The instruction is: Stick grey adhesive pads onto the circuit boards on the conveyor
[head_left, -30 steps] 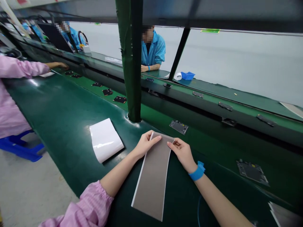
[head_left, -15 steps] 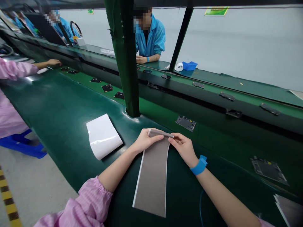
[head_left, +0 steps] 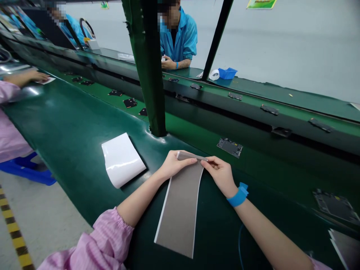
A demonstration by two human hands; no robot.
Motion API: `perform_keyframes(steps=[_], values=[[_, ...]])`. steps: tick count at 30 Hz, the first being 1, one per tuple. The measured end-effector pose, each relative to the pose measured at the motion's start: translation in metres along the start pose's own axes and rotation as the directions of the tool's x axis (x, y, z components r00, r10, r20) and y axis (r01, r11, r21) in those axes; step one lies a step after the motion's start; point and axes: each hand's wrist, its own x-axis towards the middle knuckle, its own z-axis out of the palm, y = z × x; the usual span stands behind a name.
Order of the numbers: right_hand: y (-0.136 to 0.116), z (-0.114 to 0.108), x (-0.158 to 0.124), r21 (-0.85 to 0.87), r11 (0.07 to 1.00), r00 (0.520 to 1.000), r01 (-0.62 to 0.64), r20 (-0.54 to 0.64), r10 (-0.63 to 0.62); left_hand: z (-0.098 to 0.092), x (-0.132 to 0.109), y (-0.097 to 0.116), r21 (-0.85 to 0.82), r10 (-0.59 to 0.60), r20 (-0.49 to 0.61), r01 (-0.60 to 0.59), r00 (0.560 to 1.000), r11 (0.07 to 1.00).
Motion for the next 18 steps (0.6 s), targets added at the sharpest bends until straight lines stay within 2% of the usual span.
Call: perform_keyframes(steps=[7, 13, 18], values=[[-0.003, -0.006, 0.004, 0.048, 0.999, 0.998, -0.003, 0.062, 0.000, -0.002, 0.000, 0.003, 0.037, -0.006, -0.026, 0.007, 1.000, 0.999], [-0.007, -0.018, 0.012, -0.135, 0.983, 0.988, 0.125, 0.102, -0.112, -0.003, 0.002, 0.001, 0.056, -0.003, 0.013, 0.003, 1.000, 0.998], [-0.013, -0.025, 0.012, -0.232, 0.965, 0.989, 0.125, 0.107, -0.102, -0.005, 0.002, 0.001, 0.072, -0.002, 0.050, -0.001, 0.999, 0.997]])
